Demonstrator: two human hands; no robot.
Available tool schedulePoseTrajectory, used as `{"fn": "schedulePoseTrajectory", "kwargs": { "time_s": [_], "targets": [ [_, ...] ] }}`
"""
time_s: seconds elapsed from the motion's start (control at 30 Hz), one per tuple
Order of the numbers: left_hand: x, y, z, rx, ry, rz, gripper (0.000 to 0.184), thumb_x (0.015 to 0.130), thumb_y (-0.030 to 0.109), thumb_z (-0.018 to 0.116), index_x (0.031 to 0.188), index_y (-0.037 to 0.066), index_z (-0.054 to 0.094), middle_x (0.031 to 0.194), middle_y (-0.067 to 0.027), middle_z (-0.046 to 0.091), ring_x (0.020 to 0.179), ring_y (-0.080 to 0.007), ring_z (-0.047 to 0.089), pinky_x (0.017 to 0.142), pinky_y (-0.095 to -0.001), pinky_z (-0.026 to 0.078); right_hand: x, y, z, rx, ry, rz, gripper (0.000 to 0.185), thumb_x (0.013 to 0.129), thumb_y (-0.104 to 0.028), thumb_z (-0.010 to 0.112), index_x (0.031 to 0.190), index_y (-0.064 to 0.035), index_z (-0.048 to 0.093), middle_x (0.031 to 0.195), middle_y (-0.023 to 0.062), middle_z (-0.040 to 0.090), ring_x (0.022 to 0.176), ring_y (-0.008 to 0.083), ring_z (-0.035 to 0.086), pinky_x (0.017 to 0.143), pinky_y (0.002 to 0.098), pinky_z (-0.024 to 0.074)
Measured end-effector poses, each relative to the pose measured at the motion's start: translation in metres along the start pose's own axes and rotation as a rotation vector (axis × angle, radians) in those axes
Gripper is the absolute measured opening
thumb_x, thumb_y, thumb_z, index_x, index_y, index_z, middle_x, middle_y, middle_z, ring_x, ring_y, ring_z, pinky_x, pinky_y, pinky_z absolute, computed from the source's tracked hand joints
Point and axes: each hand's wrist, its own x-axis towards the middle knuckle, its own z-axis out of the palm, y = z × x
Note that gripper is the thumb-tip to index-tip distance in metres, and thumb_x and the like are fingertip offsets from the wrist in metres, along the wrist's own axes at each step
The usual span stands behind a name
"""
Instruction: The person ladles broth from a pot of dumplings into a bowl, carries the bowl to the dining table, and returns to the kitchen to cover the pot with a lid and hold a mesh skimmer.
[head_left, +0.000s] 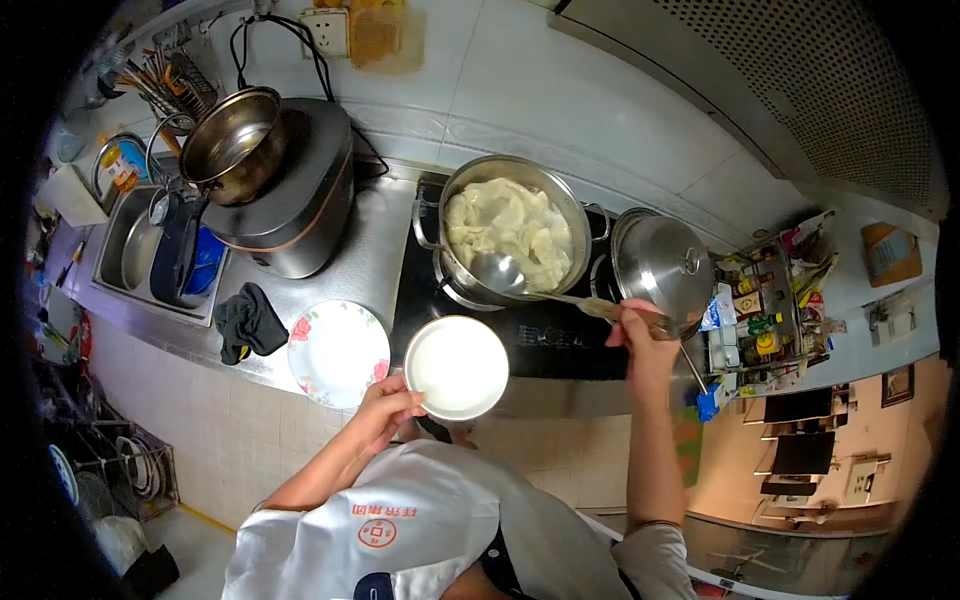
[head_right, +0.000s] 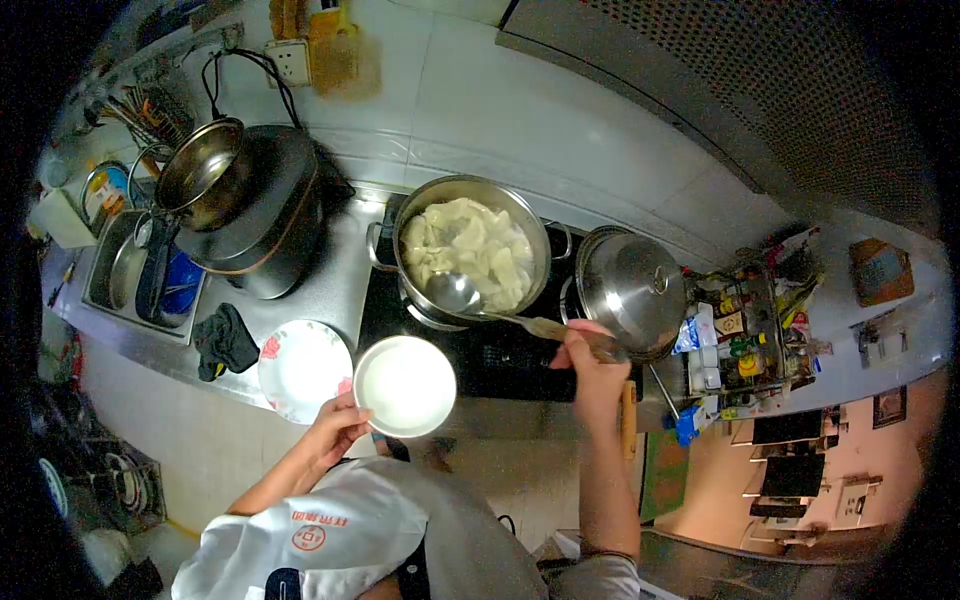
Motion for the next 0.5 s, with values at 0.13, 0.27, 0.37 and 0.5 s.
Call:
{"fn": "schedulePoseTrajectory", "kwargs": {
  "time_s": [0.13, 0.27, 0.37, 0.5],
  "targets": [
    [-0.002, 0.001, -0.001, -0.008, -0.004, -0.018, 0.038, 0.078, 0.006, 0.065, 0.113, -0.006, 0.055, 0.102, -0.0104, 0.063, 0.088, -0.0135, 0.062, 0.079, -0.0235, 0.052, -0.006, 0.022, 0.040, 0.070, -0.117, -0.067, 0.017, 0.082, 0.002, 0.060, 0.100, 0.0038, 0.061, 0.072, 0.0078, 0.060, 0.065, 0.0146, 0.059, 0.059, 0.0258, 0.0487],
    [-0.004, 0.002, -0.002, 0.009, 0.015, -0.015, 0.039, 0.078, 0.006, 0.065, 0.114, -0.006, 0.055, 0.102, -0.0100, 0.063, 0.088, -0.0132, 0.062, 0.080, -0.0236, 0.052, 0.003, 0.051, 0.060, -0.015, -0.147, -0.207, 0.021, 0.080, 0.004, 0.063, 0.101, 0.0025, 0.061, 0.085, 0.0081, 0.061, 0.074, 0.0148, 0.060, 0.065, 0.0269, 0.0499],
    [-0.006, 0.000, -0.004, 0.012, 0.019, -0.004, 0.040, 0.077, 0.006, 0.066, 0.114, -0.006, 0.055, 0.102, -0.0096, 0.063, 0.089, -0.0130, 0.061, 0.081, -0.0236, 0.051, 0.018, 0.064, 0.058, -0.309, -0.153, -0.463, 0.030, 0.076, 0.004, 0.067, 0.104, -0.0024, 0.062, 0.096, 0.0091, 0.060, 0.083, 0.0171, 0.060, 0.070, 0.0303, 0.0491],
    [-0.010, 0.003, -0.005, 0.032, 0.039, -0.015, 0.042, 0.077, 0.007, 0.066, 0.115, -0.006, 0.054, 0.103, -0.0094, 0.062, 0.092, -0.0136, 0.061, 0.082, -0.0240, 0.051, 0.026, 0.057, 0.042, -0.541, -0.125, -0.842, 0.033, 0.073, 0.005, 0.070, 0.104, -0.0060, 0.064, 0.094, 0.0101, 0.060, 0.081, 0.0218, 0.059, 0.069, 0.0299, 0.0487]
  ]
}}
